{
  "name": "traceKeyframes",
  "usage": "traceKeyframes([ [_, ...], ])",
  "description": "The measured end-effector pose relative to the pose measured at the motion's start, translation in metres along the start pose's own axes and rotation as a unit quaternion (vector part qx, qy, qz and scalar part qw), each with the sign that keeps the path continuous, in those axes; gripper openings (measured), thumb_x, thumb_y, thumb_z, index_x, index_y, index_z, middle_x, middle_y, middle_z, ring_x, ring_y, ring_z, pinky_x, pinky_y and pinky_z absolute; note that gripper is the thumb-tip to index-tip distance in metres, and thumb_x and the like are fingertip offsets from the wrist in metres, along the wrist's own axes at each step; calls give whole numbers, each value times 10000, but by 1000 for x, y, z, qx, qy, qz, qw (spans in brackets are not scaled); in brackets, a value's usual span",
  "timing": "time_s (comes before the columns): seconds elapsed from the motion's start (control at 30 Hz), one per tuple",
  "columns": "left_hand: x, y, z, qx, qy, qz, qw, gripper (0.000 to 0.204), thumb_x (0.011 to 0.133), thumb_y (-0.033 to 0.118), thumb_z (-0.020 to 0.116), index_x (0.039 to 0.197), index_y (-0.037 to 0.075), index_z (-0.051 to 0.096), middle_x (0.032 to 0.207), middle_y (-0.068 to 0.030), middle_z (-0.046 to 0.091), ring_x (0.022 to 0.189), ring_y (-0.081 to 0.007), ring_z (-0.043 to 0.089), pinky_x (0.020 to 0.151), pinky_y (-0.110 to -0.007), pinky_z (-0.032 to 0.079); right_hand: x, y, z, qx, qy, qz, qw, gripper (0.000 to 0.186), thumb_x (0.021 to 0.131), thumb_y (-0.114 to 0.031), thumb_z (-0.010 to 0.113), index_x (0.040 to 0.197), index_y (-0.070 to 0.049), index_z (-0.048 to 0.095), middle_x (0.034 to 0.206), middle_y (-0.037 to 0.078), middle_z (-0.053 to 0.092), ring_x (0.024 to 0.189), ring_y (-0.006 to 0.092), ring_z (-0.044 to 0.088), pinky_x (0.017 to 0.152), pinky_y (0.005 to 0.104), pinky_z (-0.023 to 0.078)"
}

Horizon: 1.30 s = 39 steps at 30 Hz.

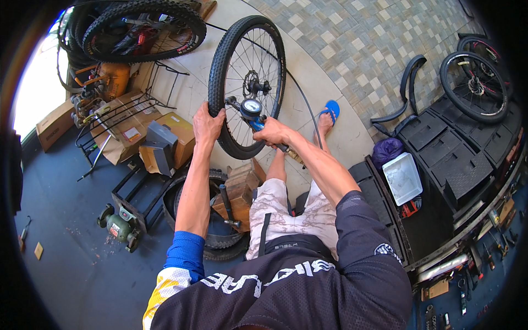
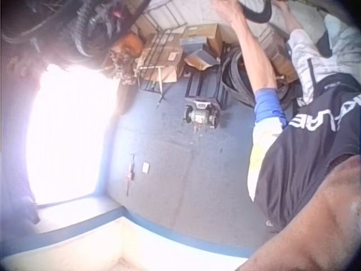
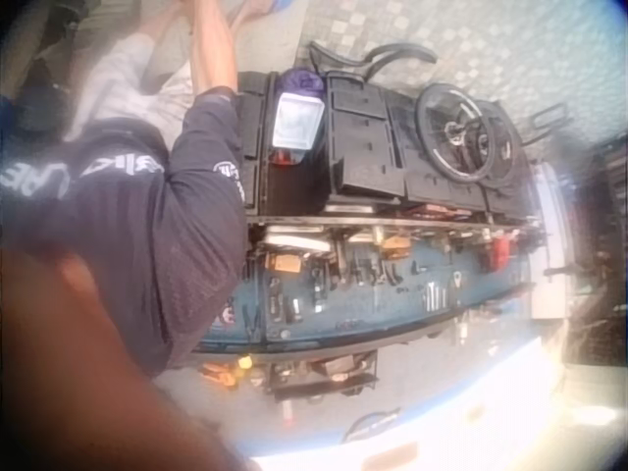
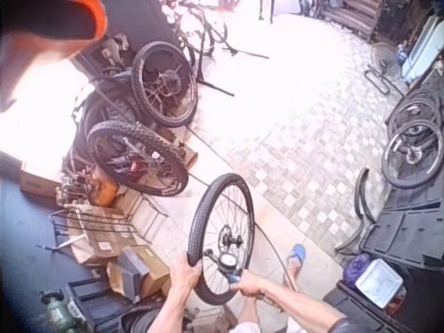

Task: The person removes a bicycle tire from a wheel, inspects the tire and inner tube, inflates the inner tube with a floor pump, and then installs the inner tube and tire back onto the wheel. The person finishes by inflating the tire to the desired pressure.

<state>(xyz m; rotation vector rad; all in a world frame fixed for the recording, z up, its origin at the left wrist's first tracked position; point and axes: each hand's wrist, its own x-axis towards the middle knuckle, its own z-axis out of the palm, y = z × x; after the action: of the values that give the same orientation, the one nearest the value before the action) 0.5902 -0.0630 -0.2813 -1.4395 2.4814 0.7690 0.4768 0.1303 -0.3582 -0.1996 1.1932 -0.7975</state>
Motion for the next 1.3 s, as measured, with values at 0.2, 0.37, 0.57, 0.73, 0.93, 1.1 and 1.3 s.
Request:
traceKeyframes([
  [0.2,0,-1,1,6,8,11,1000,357,837,235,792,1033,-20,637,981,-258,690,938,-460,672,812,-508,527,-2,-2,-2,-6,-6,2,1000,215,789,-199,731,788,-4,640,556,56,547,415,136,498,379,318,411],
  [0.37,-2,0,1,9,11,10,1000,366,833,234,798,1036,-21,631,987,-256,687,933,-463,669,812,-509,527,-7,-8,-2,-20,-3,11,1000,223,785,-206,726,783,-1,640,559,61,551,418,138,504,376,323,412],
  [0.57,-4,0,1,11,28,31,999,363,828,234,800,1024,-17,625,1013,-250,684,955,-462,664,825,-513,526,-4,-1,-3,-29,-1,3,1000,234,776,-206,718,700,-8,619,548,70,556,405,145,510,374,326,416],
  [0.73,-7,4,-1,13,14,18,1000,370,826,238,800,1026,-19,624,1020,-248,681,966,-461,660,833,-518,523,-3,3,-2,-25,7,-6,1000,256,775,-209,720,658,-13,604,535,66,544,400,146,503,375,328,417],
  [0.93,-7,-1,2,24,20,26,999,474,820,322,793,1113,-22,649,1034,-271,701,987,-454,679,865,-494,533,-6,4,-2,-29,9,-10,1000,259,783,-212,717,656,-18,600,534,60,540,407,146,503,382,327,422],
  [1.1,-10,6,-1,24,1,2,1000,474,816,324,798,1107,-20,651,1034,-260,700,986,-446,678,868,-492,532,-13,-1,-4,-26,-2,3,1000,220,794,-206,730,759,-9,638,579,56,574,416,144,512,383,329,430],
  [1.3,-13,6,6,17,30,46,998,462,813,317,795,1103,-12,652,1005,-243,693,959,-438,672,850,-489,531,-7,17,-12,-13,-12,8,1000,249,819,-195,754,967,-4,692,704,60,665,434,117,520,376,315,427],
])
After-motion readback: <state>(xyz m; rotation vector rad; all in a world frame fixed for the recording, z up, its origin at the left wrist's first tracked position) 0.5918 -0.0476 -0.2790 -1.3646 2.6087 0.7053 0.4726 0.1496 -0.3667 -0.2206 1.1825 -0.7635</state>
